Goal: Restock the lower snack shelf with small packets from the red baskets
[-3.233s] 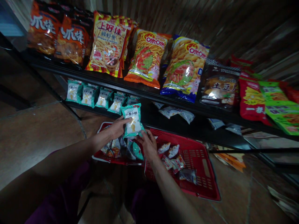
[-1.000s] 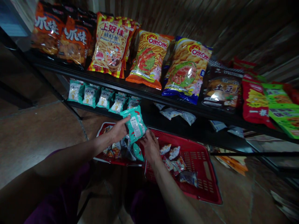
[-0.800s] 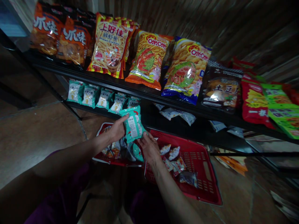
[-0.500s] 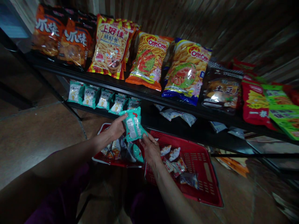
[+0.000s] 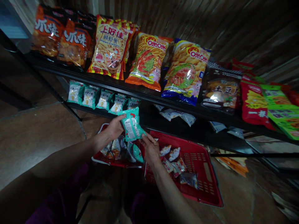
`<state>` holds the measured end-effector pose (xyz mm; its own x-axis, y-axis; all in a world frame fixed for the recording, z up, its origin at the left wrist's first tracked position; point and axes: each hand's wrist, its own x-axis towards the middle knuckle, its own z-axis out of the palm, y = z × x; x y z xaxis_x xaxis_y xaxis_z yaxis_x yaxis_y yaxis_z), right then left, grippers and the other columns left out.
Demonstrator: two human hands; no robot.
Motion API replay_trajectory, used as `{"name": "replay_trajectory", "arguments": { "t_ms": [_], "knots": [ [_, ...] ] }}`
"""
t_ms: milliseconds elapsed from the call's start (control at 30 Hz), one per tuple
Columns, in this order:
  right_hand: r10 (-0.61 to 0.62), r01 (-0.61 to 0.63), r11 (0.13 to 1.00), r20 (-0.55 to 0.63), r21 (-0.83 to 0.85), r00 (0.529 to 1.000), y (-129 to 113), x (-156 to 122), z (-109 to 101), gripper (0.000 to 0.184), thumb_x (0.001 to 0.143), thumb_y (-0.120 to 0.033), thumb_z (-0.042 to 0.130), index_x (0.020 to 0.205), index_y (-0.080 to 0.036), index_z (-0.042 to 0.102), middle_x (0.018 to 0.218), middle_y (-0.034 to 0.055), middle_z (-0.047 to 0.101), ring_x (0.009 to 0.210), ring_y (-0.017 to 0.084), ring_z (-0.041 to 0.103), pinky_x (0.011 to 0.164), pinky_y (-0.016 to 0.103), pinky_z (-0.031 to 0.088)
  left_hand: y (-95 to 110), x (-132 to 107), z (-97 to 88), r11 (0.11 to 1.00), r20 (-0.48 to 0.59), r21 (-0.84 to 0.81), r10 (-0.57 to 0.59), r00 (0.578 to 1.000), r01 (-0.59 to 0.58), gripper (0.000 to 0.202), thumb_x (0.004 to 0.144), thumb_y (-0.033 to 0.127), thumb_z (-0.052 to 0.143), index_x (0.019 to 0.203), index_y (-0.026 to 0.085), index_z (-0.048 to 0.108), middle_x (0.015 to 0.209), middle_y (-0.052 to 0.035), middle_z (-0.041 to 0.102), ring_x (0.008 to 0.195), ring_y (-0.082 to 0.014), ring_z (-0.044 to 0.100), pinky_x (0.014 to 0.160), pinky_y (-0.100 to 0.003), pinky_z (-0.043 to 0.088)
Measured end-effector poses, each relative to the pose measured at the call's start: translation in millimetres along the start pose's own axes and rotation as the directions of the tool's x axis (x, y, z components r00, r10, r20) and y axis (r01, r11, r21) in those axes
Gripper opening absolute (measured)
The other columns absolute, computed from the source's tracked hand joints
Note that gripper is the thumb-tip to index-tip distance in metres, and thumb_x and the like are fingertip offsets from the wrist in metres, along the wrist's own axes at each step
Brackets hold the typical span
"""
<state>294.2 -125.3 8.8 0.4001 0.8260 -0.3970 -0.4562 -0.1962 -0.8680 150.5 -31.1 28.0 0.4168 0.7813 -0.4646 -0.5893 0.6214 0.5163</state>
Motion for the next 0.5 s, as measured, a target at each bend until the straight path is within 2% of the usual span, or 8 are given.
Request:
{"name": "replay_trajectory", "arguments": {
  "t_ms": [133, 233, 333, 500],
  "knots": [
    [0.005, -0.005, 1.000, -0.019, 0.011, 1.000, -1.3, 0.4, 1.1, 0.030, 0.051, -0.033, 0.084, 0.078, -0.022, 0.074, 0.078, 0.0011, 0.074, 0.069, 0.015, 0.065, 0.067, 0.029, 0.054, 0.2, 0.3, 0.6, 1.000, -0.026, 0.002, -0.003, 1.000, 0.003, 0.027, 0.087, 0.025, 0.049, 0.102, 0.010, 0.066, 0.082, -0.0083, 0.073, 0.078, -0.0226, 0.069, 0.080, -0.036, 0.051],
    [0.011, -0.009, 0.999, -0.039, 0.053, 0.999, -1.9, 0.6, 2.3, 0.034, 0.051, -0.034, 0.085, 0.080, -0.022, 0.073, 0.078, -0.0001, 0.073, 0.067, 0.013, 0.064, 0.064, 0.026, 0.053, 0.9, -1.2, 4.1, 1.000, -0.056, 0.001, -0.001, 0.998, 0.002, 0.024, 0.089, 0.027, 0.049, 0.097, 0.011, 0.066, 0.079, -0.0071, 0.072, 0.073, -0.0202, 0.068, 0.074, -0.032, 0.052],
    [0.045, -0.046, 0.994, 0.010, 0.098, 0.999, 0.1, 0.6, 2.0, 0.035, 0.054, -0.034, 0.085, 0.084, -0.024, 0.069, 0.079, -0.0032, 0.071, 0.066, 0.010, 0.064, 0.062, 0.023, 0.053, 0.6, -1.5, 7.1, 1.000, -0.092, 0.000, 0.015, 0.996, -0.016, 0.021, 0.088, 0.028, 0.053, 0.093, 0.012, 0.065, 0.079, -0.0069, 0.072, 0.070, -0.0183, 0.067, 0.071, -0.029, 0.051],
    [0.151, -0.161, 0.983, 0.101, 0.091, 0.983, 7.2, 0.0, -0.4, 0.033, 0.052, -0.031, 0.087, 0.066, -0.020, 0.059, 0.065, -0.0059, 0.065, 0.062, 0.009, 0.063, 0.066, 0.023, 0.055, -3.3, 4.5, 3.0, 0.997, -0.130, -0.039, 0.059, 0.990, -0.064, 0.020, 0.085, 0.029, 0.060, 0.093, 0.011, 0.065, 0.079, -0.0063, 0.071, 0.068, -0.0162, 0.066, 0.072, -0.027, 0.051]
  ]
}}
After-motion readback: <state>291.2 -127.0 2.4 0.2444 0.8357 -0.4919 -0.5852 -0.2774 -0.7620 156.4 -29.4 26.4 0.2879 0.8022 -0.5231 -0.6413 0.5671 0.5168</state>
